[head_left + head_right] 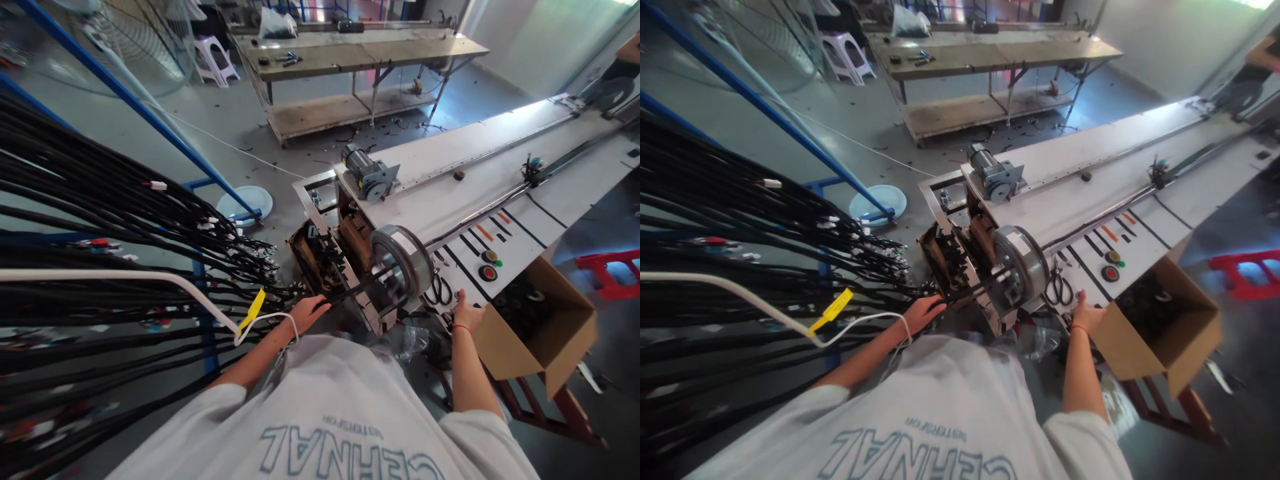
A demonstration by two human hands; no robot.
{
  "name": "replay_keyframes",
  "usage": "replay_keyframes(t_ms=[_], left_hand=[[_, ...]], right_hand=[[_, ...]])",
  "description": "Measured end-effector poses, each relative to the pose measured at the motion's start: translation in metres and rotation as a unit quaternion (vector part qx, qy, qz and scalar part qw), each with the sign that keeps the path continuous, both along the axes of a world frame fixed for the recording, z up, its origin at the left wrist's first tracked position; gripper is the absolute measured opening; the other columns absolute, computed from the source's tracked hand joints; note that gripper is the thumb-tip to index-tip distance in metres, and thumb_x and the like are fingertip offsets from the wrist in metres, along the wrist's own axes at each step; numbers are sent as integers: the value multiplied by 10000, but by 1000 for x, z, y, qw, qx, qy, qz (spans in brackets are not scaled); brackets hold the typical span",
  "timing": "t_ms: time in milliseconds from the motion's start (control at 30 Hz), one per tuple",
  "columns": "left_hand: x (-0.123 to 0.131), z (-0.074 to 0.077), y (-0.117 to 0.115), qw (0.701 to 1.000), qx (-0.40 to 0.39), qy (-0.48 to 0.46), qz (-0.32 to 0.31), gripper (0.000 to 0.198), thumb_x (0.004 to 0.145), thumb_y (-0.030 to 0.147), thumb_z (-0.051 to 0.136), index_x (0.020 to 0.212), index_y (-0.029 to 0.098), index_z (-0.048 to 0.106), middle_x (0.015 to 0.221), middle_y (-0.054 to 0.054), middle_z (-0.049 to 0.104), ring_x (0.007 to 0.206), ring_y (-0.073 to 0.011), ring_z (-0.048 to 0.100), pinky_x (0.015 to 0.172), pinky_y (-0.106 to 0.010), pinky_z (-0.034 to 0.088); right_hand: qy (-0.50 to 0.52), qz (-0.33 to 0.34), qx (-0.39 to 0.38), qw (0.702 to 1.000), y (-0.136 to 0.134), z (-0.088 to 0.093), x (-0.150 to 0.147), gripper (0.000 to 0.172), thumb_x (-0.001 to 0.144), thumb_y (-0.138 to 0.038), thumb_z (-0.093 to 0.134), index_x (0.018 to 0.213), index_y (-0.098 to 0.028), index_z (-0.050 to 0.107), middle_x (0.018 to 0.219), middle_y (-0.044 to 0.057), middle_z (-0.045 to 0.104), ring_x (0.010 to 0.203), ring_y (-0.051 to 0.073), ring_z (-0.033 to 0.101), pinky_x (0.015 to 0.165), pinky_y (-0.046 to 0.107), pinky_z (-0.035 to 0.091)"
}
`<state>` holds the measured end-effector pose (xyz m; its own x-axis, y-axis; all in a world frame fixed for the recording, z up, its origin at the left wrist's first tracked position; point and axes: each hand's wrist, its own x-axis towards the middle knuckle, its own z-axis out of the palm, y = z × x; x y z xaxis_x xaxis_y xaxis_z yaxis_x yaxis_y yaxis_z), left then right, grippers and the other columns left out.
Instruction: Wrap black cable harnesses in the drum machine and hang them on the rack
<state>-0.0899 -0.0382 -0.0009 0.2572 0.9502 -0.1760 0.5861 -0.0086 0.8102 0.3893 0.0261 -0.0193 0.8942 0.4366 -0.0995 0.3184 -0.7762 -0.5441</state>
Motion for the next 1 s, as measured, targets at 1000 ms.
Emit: replay_keyframes(t_ms=[1000], left_hand=[[93,8,76,994,50,84,-45,270,904,400,540,855,160,654,729,-47,664,695,-198,612,652,-265,414]], right_hand=[[-23,4,53,998,-1,-15,10,772,674,-742,628,1111,-130,457,1206,297,569,1156,400,555,983,497,434]])
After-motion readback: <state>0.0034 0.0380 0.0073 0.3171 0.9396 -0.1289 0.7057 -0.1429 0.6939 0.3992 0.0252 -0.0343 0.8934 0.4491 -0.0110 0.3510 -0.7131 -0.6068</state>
